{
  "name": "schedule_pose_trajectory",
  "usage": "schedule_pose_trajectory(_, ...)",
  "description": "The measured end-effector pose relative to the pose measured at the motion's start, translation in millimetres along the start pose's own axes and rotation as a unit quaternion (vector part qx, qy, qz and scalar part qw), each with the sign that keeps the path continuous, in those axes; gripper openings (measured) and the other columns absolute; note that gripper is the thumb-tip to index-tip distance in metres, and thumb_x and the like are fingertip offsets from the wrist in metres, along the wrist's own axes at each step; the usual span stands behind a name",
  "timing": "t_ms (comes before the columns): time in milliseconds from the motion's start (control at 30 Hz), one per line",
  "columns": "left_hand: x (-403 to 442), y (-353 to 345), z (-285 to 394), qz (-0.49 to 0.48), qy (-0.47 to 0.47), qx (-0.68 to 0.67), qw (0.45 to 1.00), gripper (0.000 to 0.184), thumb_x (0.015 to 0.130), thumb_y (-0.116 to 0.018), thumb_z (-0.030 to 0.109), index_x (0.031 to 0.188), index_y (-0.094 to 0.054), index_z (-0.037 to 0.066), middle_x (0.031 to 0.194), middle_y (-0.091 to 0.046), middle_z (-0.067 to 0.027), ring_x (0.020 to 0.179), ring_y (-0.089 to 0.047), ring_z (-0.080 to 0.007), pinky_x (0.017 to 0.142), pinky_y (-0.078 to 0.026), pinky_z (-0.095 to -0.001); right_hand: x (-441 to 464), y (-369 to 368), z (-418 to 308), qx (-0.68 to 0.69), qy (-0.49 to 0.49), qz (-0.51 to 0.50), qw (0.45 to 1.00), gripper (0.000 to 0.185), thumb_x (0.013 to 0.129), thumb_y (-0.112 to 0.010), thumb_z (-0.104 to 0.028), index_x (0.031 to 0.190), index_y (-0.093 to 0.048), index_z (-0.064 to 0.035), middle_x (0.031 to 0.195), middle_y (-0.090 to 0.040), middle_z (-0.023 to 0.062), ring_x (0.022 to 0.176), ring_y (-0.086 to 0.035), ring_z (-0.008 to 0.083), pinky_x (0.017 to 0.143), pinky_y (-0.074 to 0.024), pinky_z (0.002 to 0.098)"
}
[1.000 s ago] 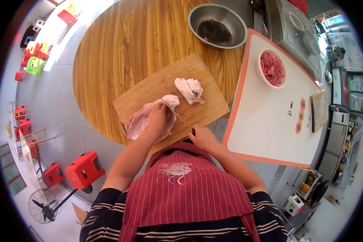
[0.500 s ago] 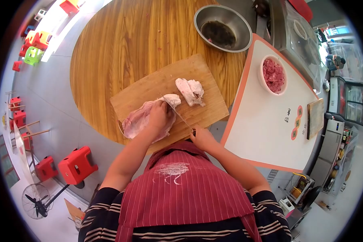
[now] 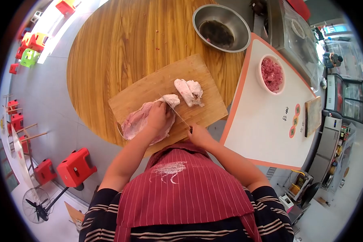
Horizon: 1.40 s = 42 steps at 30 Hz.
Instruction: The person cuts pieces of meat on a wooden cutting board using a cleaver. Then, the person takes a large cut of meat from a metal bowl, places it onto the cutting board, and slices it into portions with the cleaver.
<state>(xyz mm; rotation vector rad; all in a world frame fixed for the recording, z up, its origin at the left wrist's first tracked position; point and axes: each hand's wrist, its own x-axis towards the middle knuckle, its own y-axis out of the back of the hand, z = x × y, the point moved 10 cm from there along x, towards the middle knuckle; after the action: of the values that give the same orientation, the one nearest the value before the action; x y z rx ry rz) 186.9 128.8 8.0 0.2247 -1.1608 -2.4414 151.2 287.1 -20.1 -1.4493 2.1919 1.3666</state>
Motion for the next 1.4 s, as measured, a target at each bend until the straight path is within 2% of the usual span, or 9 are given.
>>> schedule_pose_trajectory(300,0.5,-5.0,1.1,0.0,-0.027,-0.009,1.0,0.02,0.068,-0.06,0.013,0.084,-0.055,0.002,0.084,-0.054,-0.0157,0.08,-0.053,-0.0341,0.07,-0.045,-0.0412,104.7,1.9,-58.7,-0.03,0.059,0.006,0.998,0.026,0.077,-0.053,-0.022,0.089,-0.061,-0.0004,0.084,-0.062,0.0236,0.087,-0.059,0.0367,0.076,-0.0476,0.0425)
schedule_pose_trajectory(367,1.0,-4.3,0.3,-0.007,-0.025,0.009,1.0,0.021,0.069,-0.061,0.014,0.085,-0.055,0.002,0.084,-0.054,-0.0157,0.079,-0.053,-0.034,0.07,-0.045,-0.041,112.2,1.0,-69.8,-0.05,0.138,0.017,0.989,0.025,0.075,-0.056,-0.022,0.078,-0.06,0.0025,0.075,-0.061,0.023,0.069,-0.062,0.0353,0.064,-0.049,0.0418)
schedule_pose_trajectory(467,-7.4,-4.1,-7.7,-0.042,0.011,0.01,0.999,0.024,0.071,-0.061,0.015,0.091,-0.057,0.003,0.091,-0.056,-0.016,0.085,-0.053,-0.0329,0.075,-0.044,-0.0421,76.4,23.7,-34.4,0.024,0.031,-0.112,0.993,0.031,0.075,-0.054,-0.025,0.084,-0.062,0.003,0.074,-0.062,0.0208,0.068,-0.063,0.0319,0.066,-0.0497,0.0377)
schedule_pose_trajectory(533,-19.4,31.3,15.8,0.079,-0.087,0.076,0.99,0.025,0.073,-0.061,0.015,0.096,-0.059,0.005,0.098,-0.058,-0.0115,0.092,-0.053,-0.0289,0.082,-0.04,-0.0406,61.8,36.7,3.1,0.025,0.023,-0.062,0.998,0.034,0.074,-0.055,-0.028,0.083,-0.061,0.0042,0.069,-0.062,0.0191,0.058,-0.061,0.0309,0.06,-0.0489,0.0372)
schedule_pose_trajectory(633,-31.6,40.9,16.3,0.058,-0.115,0.081,0.988,0.022,0.075,-0.059,0.014,0.096,-0.06,0.008,0.101,-0.059,-0.0051,0.097,-0.052,-0.0245,0.086,-0.036,-0.038,33.2,40.4,32.4,0.116,-0.058,-0.053,0.99,0.036,0.075,-0.056,-0.031,0.085,-0.061,0.0032,0.071,-0.061,0.0197,0.062,-0.06,0.0328,0.062,-0.0476,0.0392)
schedule_pose_trajectory(700,-32.5,37.4,10.9,0.064,-0.119,0.075,0.988,0.019,0.075,-0.059,0.014,0.093,-0.061,0.009,0.099,-0.059,-0.003,0.097,-0.051,-0.0233,0.086,-0.035,-0.0368,18.3,62.1,14.4,0.067,0.018,0.07,0.995,0.036,0.078,-0.056,-0.032,0.089,-0.06,0.0018,0.074,-0.061,0.0208,0.07,-0.06,0.0358,0.065,-0.046,0.0422)
schedule_pose_trajectory(800,-32.7,29.3,5.2,0.065,-0.115,0.066,0.989,0.015,0.074,-0.059,0.013,0.089,-0.062,0.01,0.097,-0.058,-0.0013,0.096,-0.051,-0.0223,0.085,-0.035,-0.0364,-11.6,60.0,-22.0,0.085,0.049,0.114,0.989,0.037,0.08,-0.054,-0.033,0.095,-0.057,0.0005,0.08,-0.061,0.0223,0.077,-0.058,0.0383,0.069,-0.045,0.0446)
schedule_pose_trajectory(1000,-28.9,28.5,9.5,0.07,-0.114,0.108,0.985,0.015,0.072,-0.06,0.015,0.086,-0.061,0.01,0.096,-0.058,-0.0025,0.096,-0.05,-0.0235,0.083,-0.036,-0.0379,-45.5,11.7,-35.7,-0.031,-0.007,-0.005,0.999,0.035,0.083,-0.051,-0.031,0.097,-0.053,0.0006,0.083,-0.061,0.0234,0.08,-0.059,0.0393,0.072,-0.0453,0.0465)
schedule_pose_trajectory(1400,-25.9,28.3,0.2,0.083,-0.084,0.071,0.991,0.017,0.07,-0.059,0.013,0.086,-0.062,0.008,0.096,-0.058,-0.0055,0.094,-0.052,-0.0245,0.083,-0.036,-0.038,1.1,-13.1,-51.0,0.046,0.026,0.0,0.999,0.03,0.081,-0.052,-0.025,0.087,-0.057,0.0042,0.085,-0.06,0.0272,0.082,-0.058,0.0412,0.074,-0.0457,0.0457)
